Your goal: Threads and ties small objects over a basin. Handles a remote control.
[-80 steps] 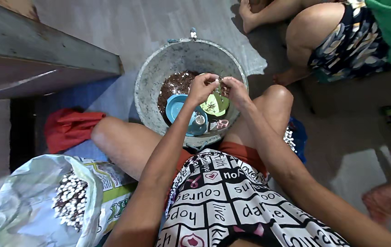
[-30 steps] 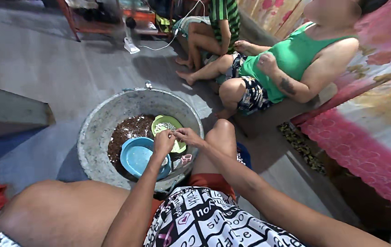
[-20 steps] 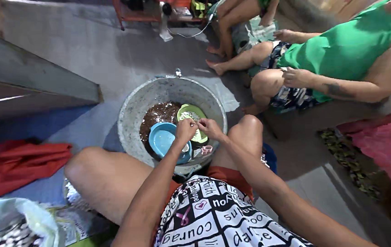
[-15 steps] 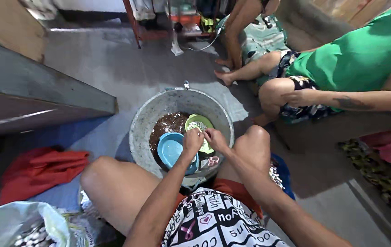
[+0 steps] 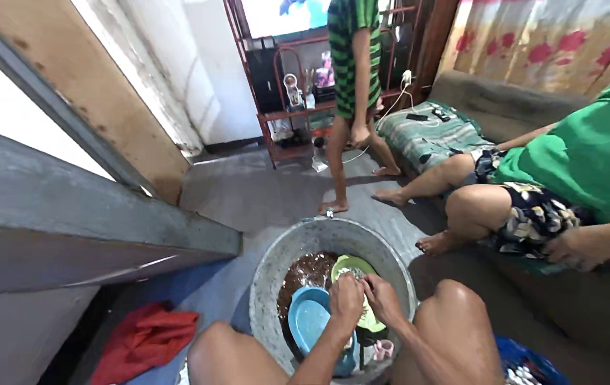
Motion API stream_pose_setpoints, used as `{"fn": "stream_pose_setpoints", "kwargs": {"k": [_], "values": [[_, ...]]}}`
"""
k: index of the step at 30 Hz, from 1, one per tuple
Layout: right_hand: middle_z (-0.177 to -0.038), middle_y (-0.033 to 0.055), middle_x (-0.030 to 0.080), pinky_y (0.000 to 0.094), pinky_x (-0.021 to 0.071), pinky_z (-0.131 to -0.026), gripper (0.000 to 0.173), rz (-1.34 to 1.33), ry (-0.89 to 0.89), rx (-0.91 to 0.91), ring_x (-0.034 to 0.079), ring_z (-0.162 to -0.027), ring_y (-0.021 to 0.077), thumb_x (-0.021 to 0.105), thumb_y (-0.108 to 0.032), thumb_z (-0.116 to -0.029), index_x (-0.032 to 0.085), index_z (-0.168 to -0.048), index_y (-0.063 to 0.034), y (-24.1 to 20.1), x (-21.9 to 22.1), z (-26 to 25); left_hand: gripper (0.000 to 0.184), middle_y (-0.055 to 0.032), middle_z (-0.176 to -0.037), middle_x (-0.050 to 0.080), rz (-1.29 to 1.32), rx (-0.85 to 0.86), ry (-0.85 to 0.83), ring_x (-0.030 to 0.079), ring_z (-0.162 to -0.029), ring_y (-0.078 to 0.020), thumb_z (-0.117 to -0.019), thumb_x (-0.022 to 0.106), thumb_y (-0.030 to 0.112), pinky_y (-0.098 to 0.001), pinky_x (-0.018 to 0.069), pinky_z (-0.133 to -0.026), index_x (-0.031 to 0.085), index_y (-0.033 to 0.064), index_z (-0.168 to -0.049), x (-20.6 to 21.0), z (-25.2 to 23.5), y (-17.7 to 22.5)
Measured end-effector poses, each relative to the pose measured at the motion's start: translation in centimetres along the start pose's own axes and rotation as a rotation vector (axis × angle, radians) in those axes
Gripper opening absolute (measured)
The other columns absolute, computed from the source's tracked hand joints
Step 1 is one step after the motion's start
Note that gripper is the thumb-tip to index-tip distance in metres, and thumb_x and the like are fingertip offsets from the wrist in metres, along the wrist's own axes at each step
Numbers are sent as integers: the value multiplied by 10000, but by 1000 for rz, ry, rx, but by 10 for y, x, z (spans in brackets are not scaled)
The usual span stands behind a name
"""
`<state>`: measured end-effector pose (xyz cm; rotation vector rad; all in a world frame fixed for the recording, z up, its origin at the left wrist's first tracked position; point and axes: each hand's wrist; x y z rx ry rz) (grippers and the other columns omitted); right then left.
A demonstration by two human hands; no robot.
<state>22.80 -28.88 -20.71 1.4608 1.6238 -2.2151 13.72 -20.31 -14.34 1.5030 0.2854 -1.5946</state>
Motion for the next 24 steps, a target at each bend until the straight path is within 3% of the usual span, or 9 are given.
{"fn": "stream_pose_setpoints", "kwargs": {"k": [6, 9, 14, 19, 20, 22, 24], "values": [[-1068, 114, 728, 478, 575, -921, 314, -32, 24, 11, 714, -995, 257, 505, -292, -1060, 714, -1139, -71, 3, 3, 4, 370, -145, -1146, 719, -40, 5, 28, 704, -1068, -316, -1036, 475, 327, -527, 571, -895, 710, 64, -1145, 3, 2, 1], [-1022, 139, 719, 497, 581, -871, 304, -59, 123, 57, 712, -947, 281, 511, -264, -1046, 710, -1102, -41, 1, 0, 4, 359, -146, -1168, 714, -67, -9, 32, 700, -1078, -311, -1007, 516, 313, -520, 566, -907, 706, 56, -1170, 3, 4, -1], [-986, 141, 726, 530, 585, -816, 323, -67, 279, 127, 720, -907, 301, 482, -278, -1066, 695, -1150, -51, 3, -21, -2, 315, -149, -1020, 732, 49, -2, 16, 717, -999, -312, -1020, 508, 283, -528, 576, -862, 723, 55, -1056, 23, -8, -28], [-917, 143, 727, 544, 569, -807, 296, -195, 349, 215, 714, -868, 298, 545, -275, -1047, 714, -1116, -42, 8, -23, 0, 341, -159, -1028, 728, 153, 57, -5, 709, -1001, -310, -1052, 542, 338, -530, 558, -910, 724, 56, -1111, 22, -44, -30], [-913, 138, 726, 542, 565, -811, 295, -216, 344, 233, 710, -871, 293, 549, -278, -1045, 720, -1101, -44, 8, -23, 0, 356, -164, -1053, 729, 169, 72, -11, 707, -1019, -316, -1041, 570, 363, -537, 554, -926, 719, 59, -1153, 21, -52, -28], [-927, 145, 730, 554, 556, -830, 293, -242, 326, 266, 708, -895, 307, 558, -282, -1043, 729, -1097, -49, 9, -23, -1, 512, -182, -1203, 707, 167, 53, -84, 680, -1137, -347, -1009, 607, 460, -570, 526, -995, 629, 99, -1371, 15, -65, -27], [-957, 150, 734, 565, 545, -857, 301, -269, 276, 282, 706, -923, 315, 562, -291, -1050, 732, -1124, -55, 14, -20, -3, 525, -199, -1293, 670, 255, 83, -140, 652, -1201, -352, -1049, 544, 415, -569, 501, -1043, 556, 88, -1459, 10, -72, -30]]}}
Point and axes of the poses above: each hand's wrist, its own z-axis away from the middle knuckle, its own x-axis out of the palm, y = z × x
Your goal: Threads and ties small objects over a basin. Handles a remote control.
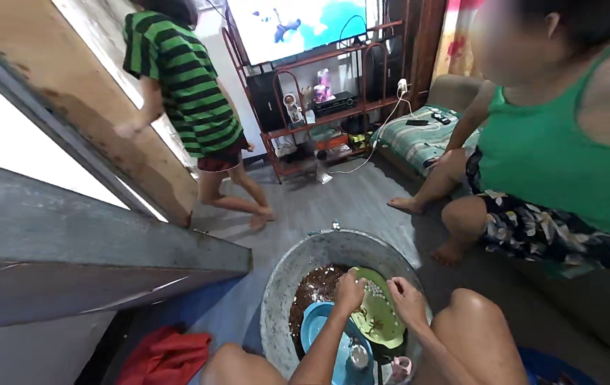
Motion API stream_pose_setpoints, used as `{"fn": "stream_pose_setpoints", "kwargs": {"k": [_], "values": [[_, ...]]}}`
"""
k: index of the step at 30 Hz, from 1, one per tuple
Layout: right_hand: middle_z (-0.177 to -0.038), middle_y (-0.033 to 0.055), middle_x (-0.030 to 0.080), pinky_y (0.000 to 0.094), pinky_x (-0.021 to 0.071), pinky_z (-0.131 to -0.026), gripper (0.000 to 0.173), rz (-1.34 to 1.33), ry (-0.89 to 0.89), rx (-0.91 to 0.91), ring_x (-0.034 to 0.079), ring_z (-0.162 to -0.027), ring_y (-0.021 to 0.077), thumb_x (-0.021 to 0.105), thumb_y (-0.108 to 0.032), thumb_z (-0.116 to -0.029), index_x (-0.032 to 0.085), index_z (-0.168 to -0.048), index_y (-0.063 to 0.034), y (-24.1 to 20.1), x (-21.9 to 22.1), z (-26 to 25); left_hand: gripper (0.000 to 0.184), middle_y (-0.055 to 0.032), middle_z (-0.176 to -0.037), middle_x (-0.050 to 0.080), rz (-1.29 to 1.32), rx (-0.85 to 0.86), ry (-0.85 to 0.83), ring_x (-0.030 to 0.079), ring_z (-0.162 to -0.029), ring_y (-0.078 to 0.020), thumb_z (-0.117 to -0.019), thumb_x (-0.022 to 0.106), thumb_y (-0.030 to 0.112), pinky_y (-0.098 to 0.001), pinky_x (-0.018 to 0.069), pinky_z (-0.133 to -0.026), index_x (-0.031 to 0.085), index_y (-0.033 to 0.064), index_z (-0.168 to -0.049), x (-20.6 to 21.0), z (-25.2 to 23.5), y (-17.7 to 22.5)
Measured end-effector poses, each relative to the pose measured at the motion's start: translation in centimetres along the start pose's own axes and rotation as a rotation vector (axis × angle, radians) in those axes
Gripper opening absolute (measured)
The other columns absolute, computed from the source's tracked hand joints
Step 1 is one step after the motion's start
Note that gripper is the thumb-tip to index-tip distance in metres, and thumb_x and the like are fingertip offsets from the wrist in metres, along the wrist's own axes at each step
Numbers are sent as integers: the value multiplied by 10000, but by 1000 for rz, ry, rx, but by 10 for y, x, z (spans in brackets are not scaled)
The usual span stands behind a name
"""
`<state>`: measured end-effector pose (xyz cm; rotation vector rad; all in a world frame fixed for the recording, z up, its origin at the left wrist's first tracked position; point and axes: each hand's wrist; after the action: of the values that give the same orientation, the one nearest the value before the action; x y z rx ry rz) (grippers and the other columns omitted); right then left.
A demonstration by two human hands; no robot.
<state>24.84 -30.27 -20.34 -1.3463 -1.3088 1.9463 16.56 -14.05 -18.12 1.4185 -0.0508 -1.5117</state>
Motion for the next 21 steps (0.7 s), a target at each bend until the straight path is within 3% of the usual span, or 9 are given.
{"fn": "stream_pose_setpoints", "kwargs": {"k": [1, 3, 5, 7, 10, 16, 21], "values": [[-962, 144, 737, 561, 549, -858, 302, -13, -38, 3, 709, -917, 305, 564, -297, -1051, 733, -1131, -61, 3, 1, -1, 482, -197, -1281, 675, 104, 45, -23, 669, -1165, -332, -1078, 496, 379, -546, 517, -1026, 571, 70, -1440, -2, 2, -2], [-961, 116, 741, 523, 571, -847, 302, -64, -137, -5, 716, -886, 259, 569, -316, -1052, 734, -1132, -75, 8, 6, 1, 420, -176, -1186, 706, 381, 123, -114, 727, -988, -275, -1098, 481, 332, -476, 602, -895, 621, 26, -1348, -1, 14, -8], [-962, 86, 742, 463, 598, -835, 293, -149, -242, -46, 719, -857, 209, 583, -319, -1045, 731, -1125, -80, 11, 13, 4, 315, -155, -1076, 732, 561, 151, -171, 742, -863, -241, -1047, 594, 228, -436, 634, -819, 679, -7, -1239, 3, 31, -16], [-946, 55, 743, 415, 606, -827, 291, -194, -344, -110, 716, -835, 167, 596, -336, -1034, 739, -1105, -93, 12, 19, 6, 245, -138, -986, 743, 637, 140, -114, 736, -779, -218, -1001, 652, 150, -401, 641, -755, 699, -20, -1172, 9, 43, -29], [-942, 52, 753, 397, 609, -850, 283, -190, -447, -149, 726, -846, 157, 614, -328, -1028, 751, -1089, -88, 10, 24, 7, 347, -158, -1024, 733, 752, 107, -69, 737, -811, -236, -955, 714, 120, -405, 641, -769, 645, -33, -1258, 12, 52, -43], [-927, 22, 753, 380, 604, -848, 298, -83, -517, -216, 721, -836, 133, 624, -378, -1015, 759, -1068, -118, 13, 30, 8, 159, -141, -887, 740, 764, 32, -3, 728, -677, -209, -983, 666, 71, -366, 647, -681, 698, -55, -1073, 13, 58, -49], [-946, 29, 753, 389, 595, -869, 304, 56, -482, -337, 721, -869, 138, 617, -387, -1019, 756, -1076, -123, 10, 32, 10, 158, -114, -801, 717, 715, -37, -40, 691, -607, -179, -1000, 658, 106, -335, 618, -612, 680, -37, -1063, 9, 55, -55]]}}
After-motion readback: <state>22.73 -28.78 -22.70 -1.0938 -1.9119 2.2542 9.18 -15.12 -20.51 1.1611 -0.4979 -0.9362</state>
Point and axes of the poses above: each hand's wrist, its own z-axis away from the middle knuckle, its own x-axis out of the palm, y = z × x
